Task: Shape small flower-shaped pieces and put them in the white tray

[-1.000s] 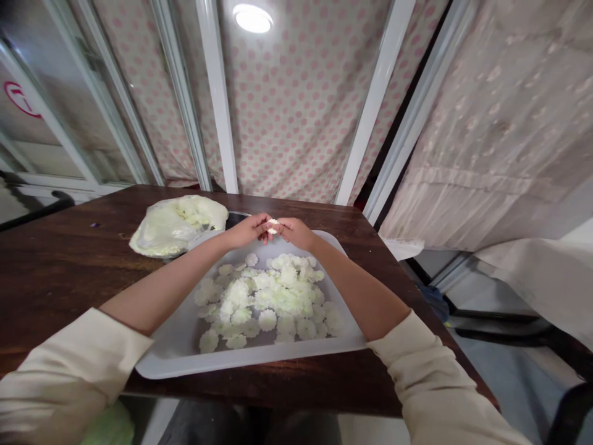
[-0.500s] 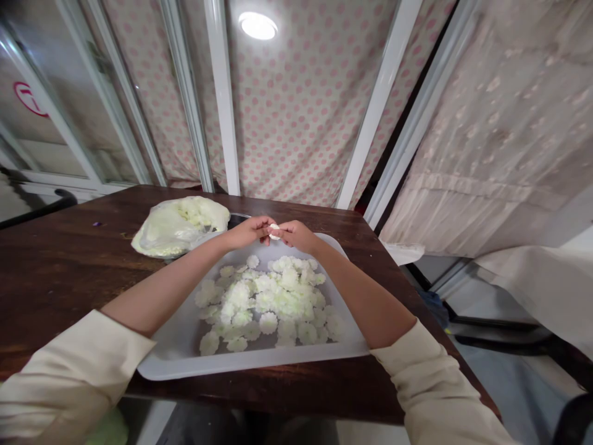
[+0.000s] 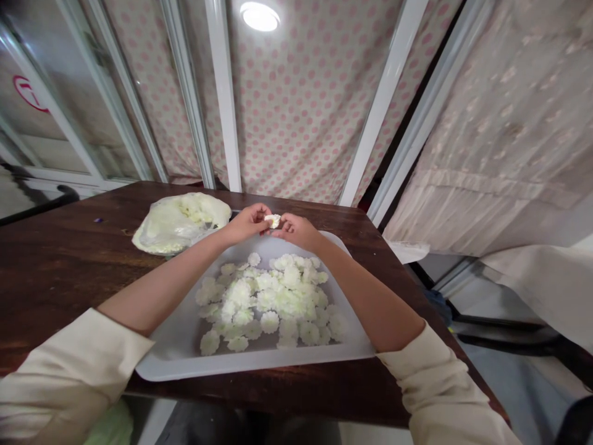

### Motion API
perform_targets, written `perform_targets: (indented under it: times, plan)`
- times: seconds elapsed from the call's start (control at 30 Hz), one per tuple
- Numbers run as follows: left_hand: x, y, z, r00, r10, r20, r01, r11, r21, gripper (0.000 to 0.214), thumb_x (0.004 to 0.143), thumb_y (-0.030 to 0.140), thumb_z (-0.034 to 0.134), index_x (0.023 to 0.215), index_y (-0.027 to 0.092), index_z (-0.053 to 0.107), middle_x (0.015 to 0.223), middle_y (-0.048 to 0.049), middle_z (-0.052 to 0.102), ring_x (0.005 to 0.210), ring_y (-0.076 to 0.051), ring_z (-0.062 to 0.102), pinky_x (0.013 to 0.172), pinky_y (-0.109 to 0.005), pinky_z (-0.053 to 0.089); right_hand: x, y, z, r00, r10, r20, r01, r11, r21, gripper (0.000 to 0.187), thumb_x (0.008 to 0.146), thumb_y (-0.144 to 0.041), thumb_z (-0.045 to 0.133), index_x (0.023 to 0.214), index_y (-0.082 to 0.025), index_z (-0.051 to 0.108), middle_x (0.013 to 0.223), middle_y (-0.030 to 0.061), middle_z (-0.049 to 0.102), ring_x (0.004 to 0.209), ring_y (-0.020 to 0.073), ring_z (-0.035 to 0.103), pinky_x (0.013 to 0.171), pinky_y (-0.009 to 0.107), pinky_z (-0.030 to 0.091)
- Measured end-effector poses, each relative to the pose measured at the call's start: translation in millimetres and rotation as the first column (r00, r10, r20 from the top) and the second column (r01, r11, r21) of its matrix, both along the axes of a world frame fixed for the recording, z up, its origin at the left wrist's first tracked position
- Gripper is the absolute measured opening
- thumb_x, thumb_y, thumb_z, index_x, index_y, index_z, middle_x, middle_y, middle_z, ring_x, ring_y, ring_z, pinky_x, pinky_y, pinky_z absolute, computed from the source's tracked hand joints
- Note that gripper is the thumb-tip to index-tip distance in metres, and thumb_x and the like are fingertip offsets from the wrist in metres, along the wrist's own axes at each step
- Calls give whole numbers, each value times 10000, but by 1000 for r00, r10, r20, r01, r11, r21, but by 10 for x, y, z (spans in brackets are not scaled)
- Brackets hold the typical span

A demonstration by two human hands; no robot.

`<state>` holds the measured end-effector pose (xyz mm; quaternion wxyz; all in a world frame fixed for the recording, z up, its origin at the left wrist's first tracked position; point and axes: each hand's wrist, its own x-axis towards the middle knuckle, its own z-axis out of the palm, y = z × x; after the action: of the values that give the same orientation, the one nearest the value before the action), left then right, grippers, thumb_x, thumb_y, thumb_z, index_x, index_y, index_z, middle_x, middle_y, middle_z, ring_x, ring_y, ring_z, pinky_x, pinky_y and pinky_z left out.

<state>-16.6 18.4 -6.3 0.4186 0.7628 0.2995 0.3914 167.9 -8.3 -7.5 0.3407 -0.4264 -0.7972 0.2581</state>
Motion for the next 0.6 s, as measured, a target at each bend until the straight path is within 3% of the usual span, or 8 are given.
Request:
perform_targets:
  times: [0.13, 0.27, 0.37, 0.5, 0.6]
  plan:
    - [-12, -12, -7, 999, -54, 3, 54, 999, 5, 179, 701, 137, 603, 793, 150, 450, 584, 57, 530, 506, -54, 506, 516, -181, 408, -61, 17, -16, 995, -51, 87, 31, 975, 219, 235, 775, -272, 581, 974, -148, 586, 799, 40, 645, 701, 138, 573, 660, 248, 414]
    - [4, -38, -12, 997, -71, 7, 71, 997, -28, 210, 680, 105, 613, 800, 149, 447, 644, 37, 566, 564, -66, 548, 561, -194, 438, -62, -8, 39, 977, -48, 209, -15, 958, 287, 180, 822, -144, 486, 903, -130, 646, 719, 38, 661, 650, 130, 587, 646, 232, 401]
    - [43, -91, 35, 994, -36, 105, 53, 985, -167, 274, 682, 62, 598, 871, 158, 425, 676, 28, 592, 592, -86, 583, 581, -211, 464, -35, -8, 53, 964, -85, 253, -10, 936, 352, 198, 836, -137, 484, 928, -118, 658, 706, 46, 665, 637, 136, 592, 647, 236, 405]
    - [79, -171, 130, 980, 26, 200, 78, 865, -496, 41, 851, 163, 407, 881, 149, 433, 661, -17, 603, 562, -123, 612, 531, -232, 468, -15, 14, 26, 925, -121, 361, -45, 907, 420, 176, 844, -146, 503, 924, -132, 659, 831, 71, 691, 735, 160, 615, 700, 254, 413]
    - [68, -183, 151, 991, 34, 132, 53, 796, -603, 165, 890, 191, 356, 819, 118, 486, 629, -42, 586, 518, -129, 599, 468, -222, 437, -33, 9, 13, 881, -150, 448, -66, 900, 431, 131, 848, -201, 532, 831, -142, 647, 802, 67, 684, 720, 166, 609, 670, 257, 400]
